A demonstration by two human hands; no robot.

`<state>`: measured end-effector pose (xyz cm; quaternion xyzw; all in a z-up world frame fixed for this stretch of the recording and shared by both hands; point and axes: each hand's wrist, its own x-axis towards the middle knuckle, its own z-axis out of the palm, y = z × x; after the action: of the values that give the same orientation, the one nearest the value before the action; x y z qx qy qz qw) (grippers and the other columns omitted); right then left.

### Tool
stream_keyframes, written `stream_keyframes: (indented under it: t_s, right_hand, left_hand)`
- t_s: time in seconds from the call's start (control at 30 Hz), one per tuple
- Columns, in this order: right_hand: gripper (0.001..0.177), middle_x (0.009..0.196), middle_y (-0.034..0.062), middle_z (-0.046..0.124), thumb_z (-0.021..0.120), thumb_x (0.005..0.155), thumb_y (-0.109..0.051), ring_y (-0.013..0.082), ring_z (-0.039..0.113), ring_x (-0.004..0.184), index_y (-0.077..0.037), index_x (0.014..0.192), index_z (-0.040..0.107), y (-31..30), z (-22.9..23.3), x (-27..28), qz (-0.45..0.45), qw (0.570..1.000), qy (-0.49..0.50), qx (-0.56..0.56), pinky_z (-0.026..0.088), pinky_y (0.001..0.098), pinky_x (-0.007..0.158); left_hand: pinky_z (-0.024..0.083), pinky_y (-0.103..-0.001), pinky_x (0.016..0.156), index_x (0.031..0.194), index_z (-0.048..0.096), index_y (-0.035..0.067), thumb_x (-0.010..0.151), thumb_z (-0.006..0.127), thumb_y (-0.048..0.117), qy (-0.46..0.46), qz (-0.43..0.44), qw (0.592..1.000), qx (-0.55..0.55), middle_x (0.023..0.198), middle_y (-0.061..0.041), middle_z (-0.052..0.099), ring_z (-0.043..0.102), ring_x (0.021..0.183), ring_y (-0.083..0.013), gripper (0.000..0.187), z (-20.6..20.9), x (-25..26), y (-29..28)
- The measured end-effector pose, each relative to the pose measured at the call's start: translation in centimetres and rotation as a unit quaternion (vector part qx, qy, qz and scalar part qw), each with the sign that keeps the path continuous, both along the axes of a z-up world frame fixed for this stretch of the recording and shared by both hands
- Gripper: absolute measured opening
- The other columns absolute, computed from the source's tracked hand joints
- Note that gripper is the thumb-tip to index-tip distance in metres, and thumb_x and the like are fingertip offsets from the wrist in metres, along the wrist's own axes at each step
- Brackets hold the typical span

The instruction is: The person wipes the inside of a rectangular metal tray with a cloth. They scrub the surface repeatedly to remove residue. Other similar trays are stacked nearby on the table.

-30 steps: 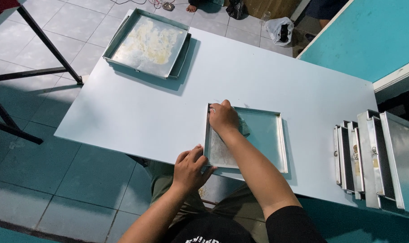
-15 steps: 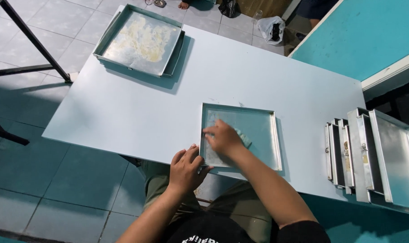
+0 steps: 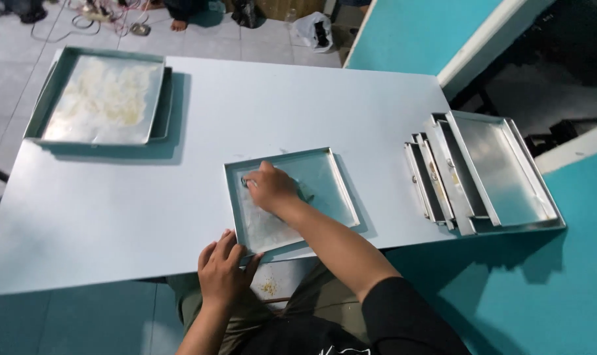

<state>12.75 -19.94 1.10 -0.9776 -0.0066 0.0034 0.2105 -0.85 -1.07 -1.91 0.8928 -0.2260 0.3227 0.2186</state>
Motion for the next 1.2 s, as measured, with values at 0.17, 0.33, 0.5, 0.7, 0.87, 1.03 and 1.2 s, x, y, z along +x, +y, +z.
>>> stream_keyframes:
  t_s: [0.17, 0.33, 0.5, 0.7, 0.87, 1.03, 1.2]
  right_hand:
    - [0.033, 0.118, 0.0137, 0.06, 0.054, 0.099, -0.024, 0.0403, 0.066, 0.09, -0.017, 0.124, 0.074, 0.1, 0.8, 0.3, -0.041, 0.999, 0.005, 0.026, 0.057, 0.0507, 0.069]
    - [0.034, 0.121, 0.0166, 0.057, 0.054, 0.096, -0.023, 0.0307, 0.064, 0.084, -0.018, 0.126, 0.069, 2.3, 5.9, -5.2, 0.011, 0.997, 0.069, -0.013, 0.059, 0.0384, 0.061]
    - [0.049, 0.115, 0.0207, 0.057, 0.061, 0.085, -0.013, 0.0387, 0.065, 0.083, -0.009, 0.134, 0.066, 1.4, 0.8, -7.7, 0.197, 0.98, 0.001, 0.004, 0.057, 0.0465, 0.065]
    - [0.059, 0.134, 0.0229, 0.052, 0.03, 0.098, 0.0, 0.0365, 0.057, 0.101, -0.018, 0.149, 0.053, 0.3, 9.4, -5.3, 0.018, 0.987, 0.153, -0.05, 0.055, 0.0433, 0.073]
    - [0.036, 0.141, 0.0183, 0.049, 0.05, 0.098, -0.013, 0.0385, 0.053, 0.123, -0.014, 0.132, 0.061, -5.1, 7.4, -0.8, -0.087, 0.968, 0.174, -0.161, 0.05, 0.0498, 0.102]
    - [0.037, 0.127, 0.0194, 0.055, 0.046, 0.098, -0.015, 0.0327, 0.06, 0.106, -0.004, 0.126, 0.067, -11.6, 1.4, 1.7, -0.149, 0.899, 0.214, -0.351, 0.051, 0.0416, 0.086]
    - [0.034, 0.122, 0.0123, 0.051, 0.055, 0.093, -0.015, 0.0298, 0.062, 0.102, -0.007, 0.124, 0.067, -11.4, 4.5, -0.5, -0.192, 0.906, 0.271, -0.261, 0.051, 0.0391, 0.084]
  left_hand:
    - [0.047, -0.037, 0.097, 0.08, 0.061, 0.018, 0.086, 0.071, 0.056, 0.02, 0.006, 1.0, 0.008, 0.124, -0.004, 0.072, 0.069, 0.117, -0.0184, 0.039, -0.2, -0.3, -0.4]
    - [0.048, -0.037, 0.097, 0.078, 0.061, 0.018, 0.089, 0.067, 0.055, 0.027, 0.003, 1.0, -0.014, 0.124, -0.005, 0.071, 0.07, 0.116, -0.0196, 0.039, -0.1, -0.4, -0.5]
    - [0.044, -0.036, 0.102, 0.086, 0.064, 0.018, 0.087, 0.07, 0.055, 0.064, 0.0, 0.998, 0.013, 0.125, -0.006, 0.071, 0.066, 0.123, -0.0187, 0.037, -1.0, -0.2, -0.3]
    - [0.045, -0.036, 0.098, 0.08, 0.061, 0.017, 0.085, 0.075, 0.053, 0.033, 0.001, 0.999, -0.005, 0.126, -0.003, 0.071, 0.068, 0.119, -0.017, 0.039, 0.2, -0.2, -0.5]
    - [0.046, -0.037, 0.099, 0.08, 0.062, 0.017, 0.085, 0.073, 0.055, 0.037, 0.004, 0.999, 0.002, 0.125, -0.005, 0.072, 0.069, 0.118, -0.0187, 0.04, 0.1, -0.2, -0.4]
    - [0.047, -0.038, 0.098, 0.082, 0.062, 0.017, 0.087, 0.07, 0.056, 0.042, 0.004, 0.999, 0.006, 0.126, -0.006, 0.072, 0.07, 0.117, -0.0197, 0.04, -0.5, -0.1, -0.3]
    - [0.04, -0.038, 0.101, 0.082, 0.058, 0.017, 0.087, 0.072, 0.048, 0.15, -0.033, 0.988, -0.005, 0.136, -0.001, 0.065, 0.061, 0.131, -0.0194, 0.034, -0.7, 0.2, 0.5]
